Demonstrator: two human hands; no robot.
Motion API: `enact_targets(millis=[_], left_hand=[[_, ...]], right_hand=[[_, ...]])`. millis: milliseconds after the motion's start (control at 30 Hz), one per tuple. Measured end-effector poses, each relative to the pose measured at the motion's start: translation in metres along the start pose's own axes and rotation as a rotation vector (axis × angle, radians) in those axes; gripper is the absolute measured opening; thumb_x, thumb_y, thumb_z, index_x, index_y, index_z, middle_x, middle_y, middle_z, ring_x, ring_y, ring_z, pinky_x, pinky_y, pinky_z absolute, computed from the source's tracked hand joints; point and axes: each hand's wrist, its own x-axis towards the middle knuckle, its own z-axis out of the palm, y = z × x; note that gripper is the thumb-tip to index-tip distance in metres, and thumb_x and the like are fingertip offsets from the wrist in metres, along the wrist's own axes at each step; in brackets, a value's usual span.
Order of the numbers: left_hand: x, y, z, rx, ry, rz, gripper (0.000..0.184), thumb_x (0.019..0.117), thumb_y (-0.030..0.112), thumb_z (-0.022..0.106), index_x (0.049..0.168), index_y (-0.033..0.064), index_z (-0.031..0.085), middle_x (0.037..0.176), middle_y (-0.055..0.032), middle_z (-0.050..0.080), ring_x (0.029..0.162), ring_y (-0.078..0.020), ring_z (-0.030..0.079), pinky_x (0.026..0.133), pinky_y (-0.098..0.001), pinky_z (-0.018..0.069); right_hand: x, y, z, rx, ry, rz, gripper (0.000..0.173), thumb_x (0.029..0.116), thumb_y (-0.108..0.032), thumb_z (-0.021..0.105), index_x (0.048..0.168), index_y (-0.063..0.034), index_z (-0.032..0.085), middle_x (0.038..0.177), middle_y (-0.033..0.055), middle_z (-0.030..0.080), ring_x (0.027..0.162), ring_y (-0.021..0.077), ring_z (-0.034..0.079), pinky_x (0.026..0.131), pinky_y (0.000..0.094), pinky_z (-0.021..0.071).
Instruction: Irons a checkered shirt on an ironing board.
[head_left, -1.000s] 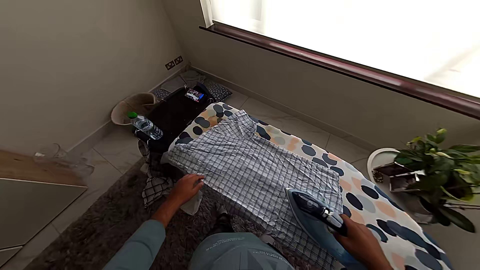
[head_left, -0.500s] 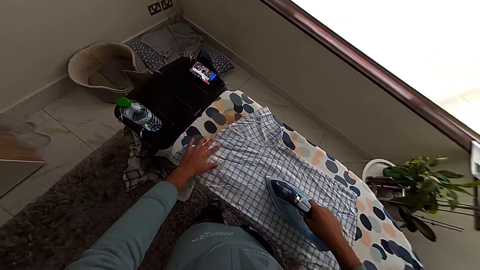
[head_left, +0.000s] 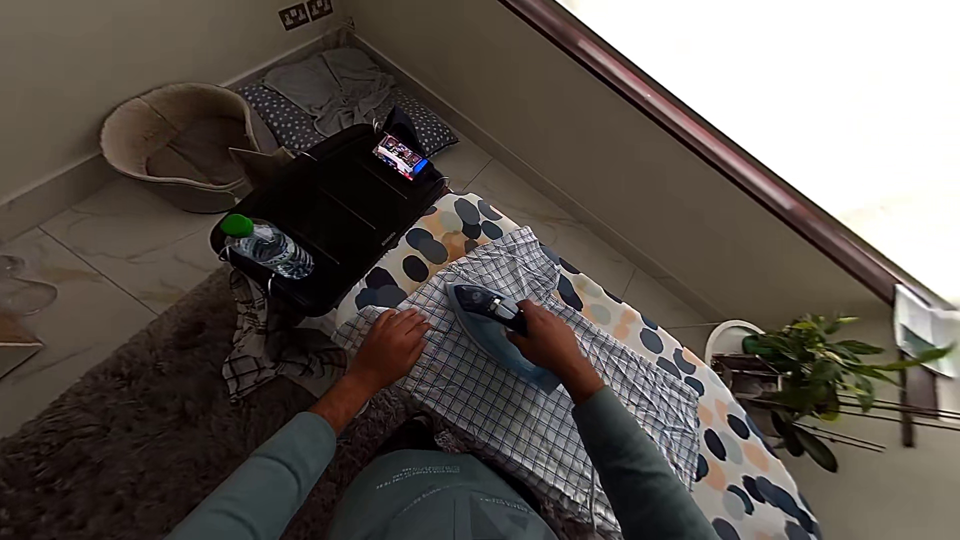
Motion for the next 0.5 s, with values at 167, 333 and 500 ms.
enact_targets(millis=[167, 333, 500], left_hand=[[-0.013, 0.008, 0.011, 0.033, -0.132, -0.158, 0.055, 0.0956, 0.047, 0.065, 0.141, 0.0149, 0.064, 0.152, -0.003, 0.056, 0.147, -0.0227, 0.044, 0.121, -0.061, 0.027], [0.002, 0.04, -0.001, 0.071, -0.267, -0.403, 0.065, 0.0989, 0.06, 0.055, 0.143, 0.0137, 0.061, 0.156, -0.0035, 0.052, 0.15, -0.0233, 0.039, 0.124, -0.0642, 0.0143], [0.02, 0.071, -0.007, 0.128, -0.379, -0.601, 0.08, 0.0943, 0.071, 0.053, 0.149, 0.0113, 0.055, 0.16, -0.0067, 0.046, 0.154, -0.0267, 0.031, 0.125, -0.0642, 0.0083]], right_hand=[[-0.021, 0.024, 0.008, -0.086, 0.009, -0.027, 0.057, 0.1007, -0.045, 0.062, 0.151, -0.0237, 0.048, 0.098, 0.0141, 0.073, 0.089, 0.0375, 0.072, 0.071, 0.0594, 0.0565], [-0.055, 0.085, 0.01, -0.122, -0.009, -0.051, 0.054, 0.1, -0.043, 0.063, 0.15, -0.0282, 0.05, 0.095, 0.0129, 0.073, 0.088, 0.0365, 0.072, 0.072, 0.058, 0.0564], [-0.105, 0.156, 0.009, -0.17, -0.101, 0.047, 0.057, 0.0993, -0.033, 0.062, 0.154, -0.032, 0.045, 0.105, 0.0146, 0.074, 0.098, 0.0385, 0.071, 0.081, 0.0606, 0.0551]])
